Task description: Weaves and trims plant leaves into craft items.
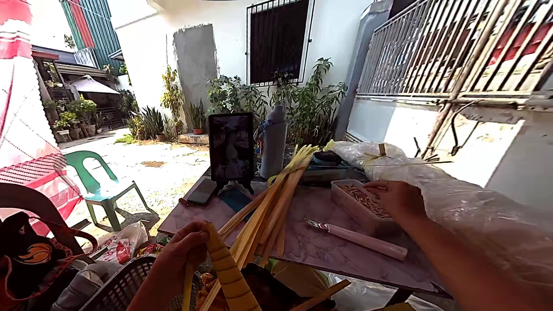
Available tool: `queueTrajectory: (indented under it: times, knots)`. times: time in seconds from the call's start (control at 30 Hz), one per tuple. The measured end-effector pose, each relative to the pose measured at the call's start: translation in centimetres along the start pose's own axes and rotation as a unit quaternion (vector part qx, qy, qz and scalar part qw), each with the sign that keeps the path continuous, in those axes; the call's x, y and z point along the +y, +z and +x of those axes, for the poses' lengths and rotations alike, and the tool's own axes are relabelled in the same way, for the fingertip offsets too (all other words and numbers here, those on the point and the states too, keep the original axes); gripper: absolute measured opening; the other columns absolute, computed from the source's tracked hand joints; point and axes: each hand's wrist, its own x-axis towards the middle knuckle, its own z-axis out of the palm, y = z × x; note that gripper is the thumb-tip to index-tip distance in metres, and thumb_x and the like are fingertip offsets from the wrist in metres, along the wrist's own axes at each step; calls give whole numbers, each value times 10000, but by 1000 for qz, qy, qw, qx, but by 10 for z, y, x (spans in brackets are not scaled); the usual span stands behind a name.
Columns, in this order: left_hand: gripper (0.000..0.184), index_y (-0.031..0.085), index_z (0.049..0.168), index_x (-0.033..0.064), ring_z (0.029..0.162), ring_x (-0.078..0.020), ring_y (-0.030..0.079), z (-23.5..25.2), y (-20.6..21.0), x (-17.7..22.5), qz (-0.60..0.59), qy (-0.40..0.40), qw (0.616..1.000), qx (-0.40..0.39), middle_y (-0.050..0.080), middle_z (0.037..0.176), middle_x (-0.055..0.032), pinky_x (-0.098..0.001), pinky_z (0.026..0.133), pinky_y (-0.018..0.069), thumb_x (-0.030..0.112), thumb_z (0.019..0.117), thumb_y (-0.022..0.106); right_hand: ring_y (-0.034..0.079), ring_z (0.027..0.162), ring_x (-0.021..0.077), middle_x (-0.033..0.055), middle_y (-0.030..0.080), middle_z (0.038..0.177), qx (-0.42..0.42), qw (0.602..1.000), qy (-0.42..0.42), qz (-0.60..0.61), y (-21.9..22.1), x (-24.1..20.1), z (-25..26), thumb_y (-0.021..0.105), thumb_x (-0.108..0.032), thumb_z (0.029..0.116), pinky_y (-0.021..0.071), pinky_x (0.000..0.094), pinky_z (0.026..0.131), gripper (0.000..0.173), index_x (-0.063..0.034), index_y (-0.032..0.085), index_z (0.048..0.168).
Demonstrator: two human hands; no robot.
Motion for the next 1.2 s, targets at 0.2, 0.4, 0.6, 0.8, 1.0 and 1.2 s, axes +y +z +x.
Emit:
queueTrajectory:
  times: [0.2, 0.4, 0.6, 0.8, 1.0, 1.2]
  knots:
    - [239, 690, 818, 184, 467, 46, 499, -2, 9, -4, -25, 8, 1000, -14, 576, 584, 80, -109, 466, 436, 31, 915, 534, 623, 1069, 537, 366, 673, 1070, 11, 994, 75, 76, 2, 1, 0, 572, -127, 1052, 407, 700, 953, 285, 119, 714, 1083]
    - [146, 713, 844, 178, 487, 38, 524, -1, 18, -9, -55, -7, 997, -54, 598, 614, 68, -113, 481, 458, 67, 897, 634, 667, 907, 352, 302, 667, 1106, 40, 968, 55, 240, 7, -24, -18, 604, 19, 998, 519, 519, 866, 324, 91, 595, 1314]
    - [64, 737, 890, 184, 525, 48, 546, -2, 40, -20, -92, -21, 986, -139, 632, 672, 83, -108, 509, 466, 123, 902, 721, 685, 693, 51, 27, 691, 822, -55, 892, -25, 448, 3, -102, -84, 622, 69, 952, 597, 225, 697, 136, 38, 647, 1082]
    - [56, 751, 949, 176, 579, 62, 577, -8, 59, -24, -109, -28, 970, -214, 659, 719, 101, -102, 553, 484, 143, 915, 721, 734, 689, 82, 5, 757, 796, -158, 741, -146, 636, -5, -151, -166, 664, 22, 904, 631, 234, 685, 187, -133, 748, 965]
    - [100, 755, 1001, 166, 602, 60, 594, -14, 63, -29, -124, -38, 958, -257, 689, 761, 89, -104, 567, 491, 121, 938, 692, 645, 947, -41, -93, 690, 1002, -184, 711, -235, 637, 18, -151, -201, 719, -280, 930, 552, 126, 813, 102, -181, 741, 922]
    - [107, 756, 1030, 154, 638, 70, 603, -13, 63, -33, -106, -26, 951, -288, 709, 812, 88, -96, 592, 493, 133, 952, 685, 618, 858, -54, -56, 621, 891, -89, 766, -324, 548, 20, -140, -206, 552, -322, 1037, 532, 106, 773, 243, -107, 604, 938]
